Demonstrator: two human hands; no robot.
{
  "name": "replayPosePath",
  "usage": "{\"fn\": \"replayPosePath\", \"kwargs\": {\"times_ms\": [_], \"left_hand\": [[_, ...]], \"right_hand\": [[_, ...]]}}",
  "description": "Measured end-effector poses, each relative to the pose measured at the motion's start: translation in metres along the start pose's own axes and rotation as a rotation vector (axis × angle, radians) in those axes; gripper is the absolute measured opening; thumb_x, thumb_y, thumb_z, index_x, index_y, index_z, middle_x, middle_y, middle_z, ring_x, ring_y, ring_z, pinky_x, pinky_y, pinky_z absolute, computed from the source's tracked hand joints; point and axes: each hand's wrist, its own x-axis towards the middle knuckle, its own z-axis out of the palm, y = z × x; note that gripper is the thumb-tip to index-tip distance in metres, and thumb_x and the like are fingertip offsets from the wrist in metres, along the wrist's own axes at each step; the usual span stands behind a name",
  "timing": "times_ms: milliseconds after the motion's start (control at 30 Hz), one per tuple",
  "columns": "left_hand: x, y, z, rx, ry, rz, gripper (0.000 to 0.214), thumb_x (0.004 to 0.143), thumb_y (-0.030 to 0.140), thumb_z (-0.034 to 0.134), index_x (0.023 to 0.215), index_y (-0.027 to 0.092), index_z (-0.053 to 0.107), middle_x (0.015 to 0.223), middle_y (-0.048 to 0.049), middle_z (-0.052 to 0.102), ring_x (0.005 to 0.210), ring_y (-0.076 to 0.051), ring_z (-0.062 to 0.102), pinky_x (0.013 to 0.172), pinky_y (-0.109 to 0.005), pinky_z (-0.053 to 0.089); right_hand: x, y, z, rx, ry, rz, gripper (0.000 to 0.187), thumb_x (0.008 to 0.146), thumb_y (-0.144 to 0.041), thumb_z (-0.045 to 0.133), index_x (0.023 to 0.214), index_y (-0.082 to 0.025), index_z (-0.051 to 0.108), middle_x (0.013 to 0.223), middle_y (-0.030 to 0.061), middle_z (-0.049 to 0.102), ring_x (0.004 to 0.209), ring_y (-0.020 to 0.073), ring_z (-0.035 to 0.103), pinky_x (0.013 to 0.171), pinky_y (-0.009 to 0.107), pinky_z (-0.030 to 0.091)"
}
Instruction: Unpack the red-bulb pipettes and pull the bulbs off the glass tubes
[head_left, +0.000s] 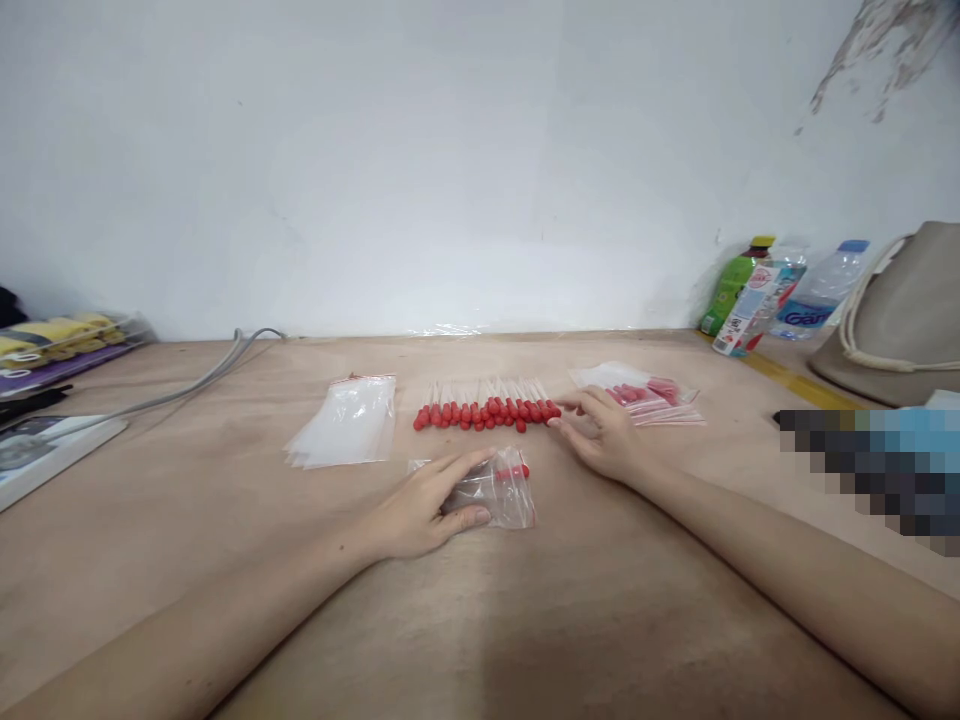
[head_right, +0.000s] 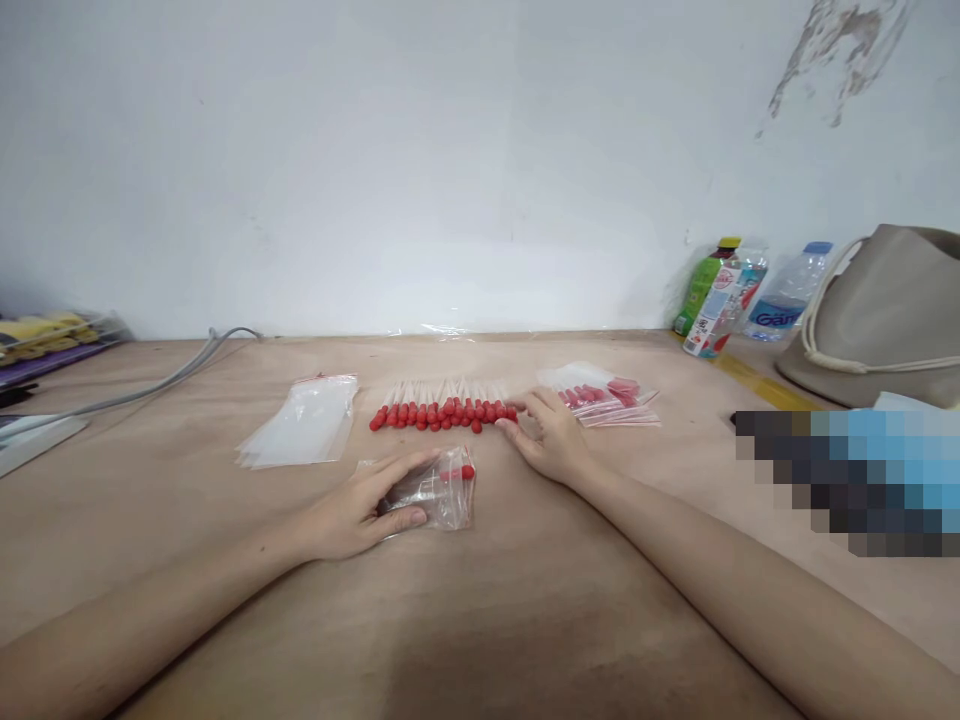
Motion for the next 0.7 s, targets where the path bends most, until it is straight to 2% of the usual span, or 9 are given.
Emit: {"fn": "replayPosePath", "kwargs": {"times_ms": [100,200,300,367,500,600,700], "left_hand": [[0.0,0.0,0.0,-0.004,-0.003,0.005,0.057,0.085,0.04,0.047,0.136,0.027,0.024,0.133,-0.0071,0.043,0.114,-0.023,0.046,0.093,-0.039,0.04],[0.0,0.0,0.0,-0.01,0.01,0.019,0.057,0.085,0.04,0.048,0.136,0.026,0.024,0.134,-0.0073,0.041,0.116,-0.023,0.044,0.095,-0.039,0.039],[0.001,-0.001,0.001,-0.016,0.008,0.02,0.057,0.085,0.041,0.047,0.135,0.026,0.025,0.132,-0.0075,0.044,0.115,-0.023,0.045,0.094,-0.039,0.039],[0.001,-0.001,0.001,-0.016,0.003,0.012,0.057,0.085,0.041,0.048,0.135,0.025,0.025,0.13,-0.0075,0.045,0.114,-0.022,0.046,0.094,-0.038,0.04],[0.0,0.001,0.0,-0.008,-0.005,0.007,0.057,0.084,0.042,0.048,0.135,0.026,0.026,0.131,-0.0065,0.044,0.114,-0.022,0.045,0.094,-0.037,0.039],[-0.001,0.002,-0.001,-0.002,-0.019,0.003,0.058,0.084,0.043,0.048,0.135,0.027,0.026,0.131,-0.0064,0.044,0.114,-0.023,0.046,0.093,-0.038,0.04],[-0.001,0.002,-0.001,0.004,-0.024,0.001,0.059,0.084,0.044,0.049,0.135,0.027,0.026,0.132,-0.006,0.043,0.115,-0.023,0.045,0.095,-0.038,0.04]], "right_hand": [[-0.004,-0.024,-0.002,0.087,-0.171,-0.057,0.016,0.081,-0.032,0.053,0.083,-0.02,0.063,0.072,0.0042,0.056,0.072,0.0164,0.052,0.069,0.032,0.043],[-0.005,-0.044,0.001,0.167,-0.335,-0.054,0.018,0.08,-0.032,0.055,0.09,-0.021,0.066,0.074,0.0033,0.055,0.073,0.015,0.051,0.07,0.03,0.042],[-0.005,-0.054,0.007,0.165,-0.437,-0.025,0.02,0.079,-0.031,0.057,0.095,-0.023,0.066,0.075,0.0027,0.053,0.076,0.0153,0.049,0.071,0.03,0.041],[-0.005,-0.055,0.011,0.151,-0.455,0.004,0.018,0.079,-0.027,0.056,0.093,-0.023,0.066,0.074,0.0025,0.053,0.075,0.0153,0.048,0.071,0.03,0.04],[-0.006,-0.052,0.012,0.166,-0.392,0.048,0.013,0.079,-0.024,0.055,0.086,-0.019,0.066,0.08,0.0046,0.056,0.08,0.0162,0.05,0.073,0.03,0.041],[-0.001,-0.047,0.002,0.235,-0.36,0.074,0.014,0.081,-0.027,0.053,0.085,-0.017,0.063,0.083,0.0054,0.06,0.079,0.016,0.053,0.073,0.031,0.043],[0.012,-0.037,-0.013,0.314,-0.293,0.158,0.019,0.081,-0.033,0.052,0.08,-0.017,0.061,0.077,0.0036,0.063,0.072,0.0143,0.056,0.069,0.028,0.044]]}}
